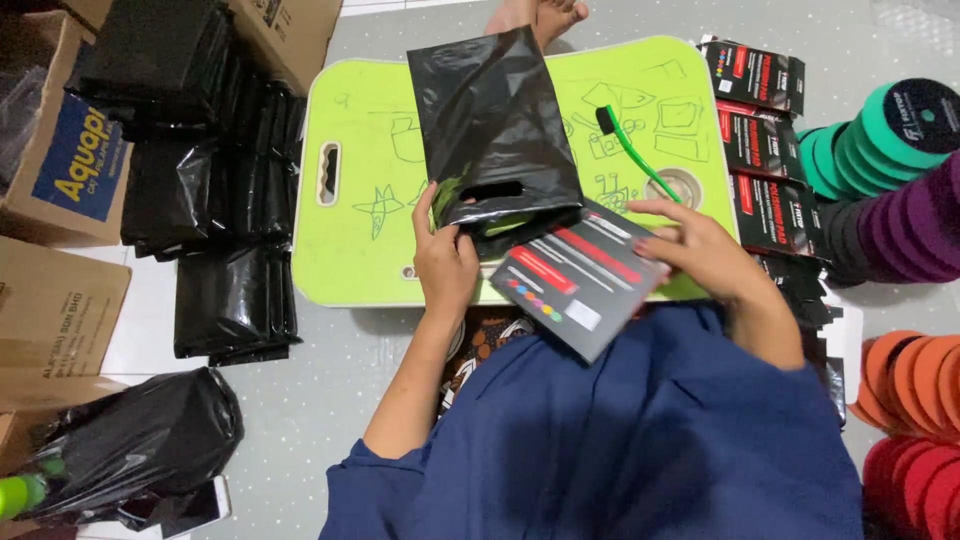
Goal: The person places a blue polishing pad into a product box, then inserts the box into a black shipping bag and seals it. The person is sitting on the floor surrounded by stacks of similar products and packaging materials.
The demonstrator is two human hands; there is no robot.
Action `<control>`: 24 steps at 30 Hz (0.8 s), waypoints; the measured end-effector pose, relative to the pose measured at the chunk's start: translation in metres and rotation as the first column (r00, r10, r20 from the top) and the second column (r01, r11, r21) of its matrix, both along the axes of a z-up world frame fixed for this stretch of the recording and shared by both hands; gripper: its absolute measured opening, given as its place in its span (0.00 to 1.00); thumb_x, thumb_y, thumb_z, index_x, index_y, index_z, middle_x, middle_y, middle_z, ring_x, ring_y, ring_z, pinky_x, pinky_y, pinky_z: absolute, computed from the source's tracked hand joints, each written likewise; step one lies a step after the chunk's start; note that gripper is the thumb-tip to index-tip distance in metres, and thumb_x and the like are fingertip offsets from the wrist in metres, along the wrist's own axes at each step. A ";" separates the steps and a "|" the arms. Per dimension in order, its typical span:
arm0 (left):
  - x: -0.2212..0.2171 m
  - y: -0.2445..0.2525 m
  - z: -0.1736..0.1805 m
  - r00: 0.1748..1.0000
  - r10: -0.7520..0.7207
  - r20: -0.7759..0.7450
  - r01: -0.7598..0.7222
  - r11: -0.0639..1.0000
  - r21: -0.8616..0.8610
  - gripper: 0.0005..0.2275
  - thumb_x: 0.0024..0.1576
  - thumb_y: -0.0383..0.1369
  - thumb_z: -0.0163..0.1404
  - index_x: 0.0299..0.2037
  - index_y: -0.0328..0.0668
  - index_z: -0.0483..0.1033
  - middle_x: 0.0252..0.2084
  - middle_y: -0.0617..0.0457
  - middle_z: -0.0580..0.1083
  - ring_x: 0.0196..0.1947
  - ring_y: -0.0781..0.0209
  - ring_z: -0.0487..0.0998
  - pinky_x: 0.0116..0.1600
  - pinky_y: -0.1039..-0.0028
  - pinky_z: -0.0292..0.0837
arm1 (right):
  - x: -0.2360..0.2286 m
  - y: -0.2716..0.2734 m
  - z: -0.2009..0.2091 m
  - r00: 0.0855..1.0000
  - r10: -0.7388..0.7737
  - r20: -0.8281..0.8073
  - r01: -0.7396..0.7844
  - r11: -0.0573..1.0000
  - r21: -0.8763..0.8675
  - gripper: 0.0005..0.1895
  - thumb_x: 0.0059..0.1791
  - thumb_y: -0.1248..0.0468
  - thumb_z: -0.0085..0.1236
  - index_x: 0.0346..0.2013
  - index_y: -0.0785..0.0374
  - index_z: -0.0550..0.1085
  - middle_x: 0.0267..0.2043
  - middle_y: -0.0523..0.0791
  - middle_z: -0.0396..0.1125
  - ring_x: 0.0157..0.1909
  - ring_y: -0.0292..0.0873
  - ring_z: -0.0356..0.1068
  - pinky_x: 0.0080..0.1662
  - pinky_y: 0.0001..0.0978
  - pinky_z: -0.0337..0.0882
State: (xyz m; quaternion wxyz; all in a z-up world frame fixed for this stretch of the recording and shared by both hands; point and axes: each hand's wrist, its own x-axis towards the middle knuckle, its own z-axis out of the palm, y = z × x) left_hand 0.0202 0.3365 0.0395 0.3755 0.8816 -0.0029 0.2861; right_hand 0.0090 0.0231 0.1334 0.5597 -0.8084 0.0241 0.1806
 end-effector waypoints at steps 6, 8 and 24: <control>-0.018 -0.023 0.022 0.988 -0.110 0.111 0.081 0.969 0.235 0.07 0.56 0.18 0.51 0.38 0.39 0.78 0.66 0.51 0.66 0.43 0.47 0.83 0.40 0.64 0.82 | -0.077 -0.061 -0.053 0.962 -0.269 0.035 0.236 0.893 0.384 0.46 0.45 0.72 0.50 0.79 0.56 0.52 0.56 0.58 0.68 0.49 0.52 0.71 0.44 0.45 0.75; -0.022 -0.032 0.020 0.983 -0.136 0.124 0.098 0.956 0.278 0.08 0.56 0.19 0.50 0.40 0.42 0.78 0.65 0.52 0.68 0.39 0.51 0.83 0.37 0.68 0.81 | -0.101 -0.049 -0.037 0.959 -0.282 0.021 0.237 0.844 0.481 0.53 0.41 0.71 0.52 0.80 0.52 0.48 0.61 0.57 0.63 0.54 0.54 0.69 0.45 0.47 0.75; -0.054 -0.069 0.044 0.863 -0.480 0.157 0.390 0.830 0.398 0.16 0.61 0.22 0.47 0.59 0.43 0.73 0.65 0.49 0.72 0.30 0.54 0.80 0.35 0.71 0.77 | -0.143 -0.023 -0.094 0.971 -0.105 -0.213 0.237 0.430 0.871 0.35 0.52 0.67 0.47 0.75 0.61 0.53 0.59 0.63 0.67 0.57 0.58 0.73 0.50 0.59 0.76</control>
